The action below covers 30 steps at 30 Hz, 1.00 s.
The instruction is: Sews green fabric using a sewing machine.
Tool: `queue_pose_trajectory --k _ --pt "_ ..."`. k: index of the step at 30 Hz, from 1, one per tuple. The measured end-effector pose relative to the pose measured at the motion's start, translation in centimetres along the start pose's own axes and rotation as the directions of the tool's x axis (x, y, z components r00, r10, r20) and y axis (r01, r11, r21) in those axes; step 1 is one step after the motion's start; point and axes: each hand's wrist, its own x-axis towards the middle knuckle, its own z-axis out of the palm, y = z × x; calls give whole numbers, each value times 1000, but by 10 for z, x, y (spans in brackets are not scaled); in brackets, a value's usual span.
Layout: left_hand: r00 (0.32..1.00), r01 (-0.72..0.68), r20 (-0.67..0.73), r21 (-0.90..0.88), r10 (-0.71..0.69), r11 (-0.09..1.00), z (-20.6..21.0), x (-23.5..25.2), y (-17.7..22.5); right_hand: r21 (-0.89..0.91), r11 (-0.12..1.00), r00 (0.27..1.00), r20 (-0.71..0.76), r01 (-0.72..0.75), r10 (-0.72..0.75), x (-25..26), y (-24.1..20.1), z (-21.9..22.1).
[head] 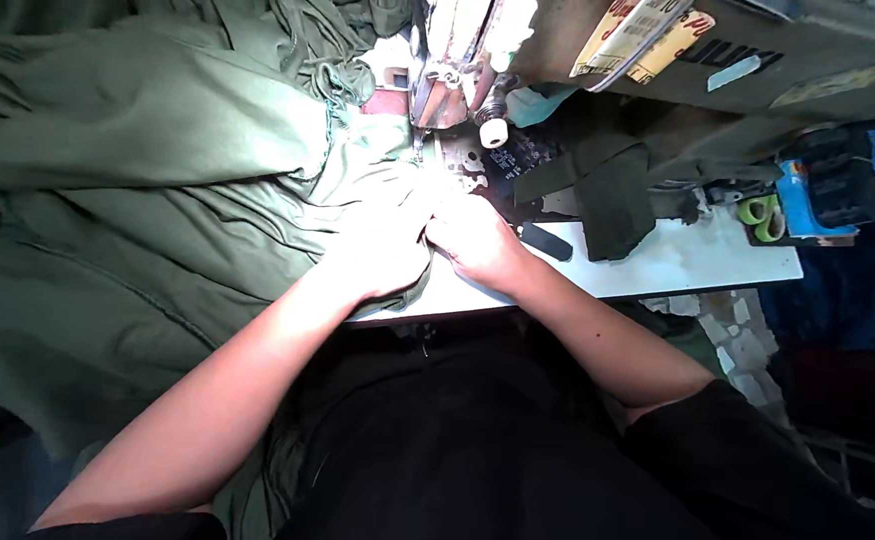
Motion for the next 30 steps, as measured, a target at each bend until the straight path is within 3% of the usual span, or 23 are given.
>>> queue_pose_trajectory --k 3,6,13,16,19,21,24,27,30 --pt "995 80 55 65 -83 995 1 -1 7 -11 1000 999 -29 -19 19 -2 -2 2" --pt "997 82 -3 87 -82 993 4 -7 10 -19 999 999 -3 -51 51 -3 -3 3" --pt "975 -137 -170 64 146 989 -9 13 -19 23 1000 999 -50 -10 11 -4 1 7" --pt "963 -158 -202 110 178 981 -5 18 -25 106 994 999 -34 2 2 -1 12 3" --pt "968 -120 -208 98 138 988 4 11 -23 81 987 991 -2 -136 137 18 28 -1" --pt "970 -111 -205 89 127 990 6 11 -21 -28 959 949 136 -282 284 30 38 3" --pt "957 -111 -258 93 132 989 12 12 -25 -144 945 932 177 -294 317 36 47 8" --pt "961 -81 -257 86 100 993 11 17 -25 -128 952 954 78 -277 288 36 55 13" --pt "971 -50 -229 77 66 996 10 22 -28 -117 943 938 118 -312 325 42 62 14"
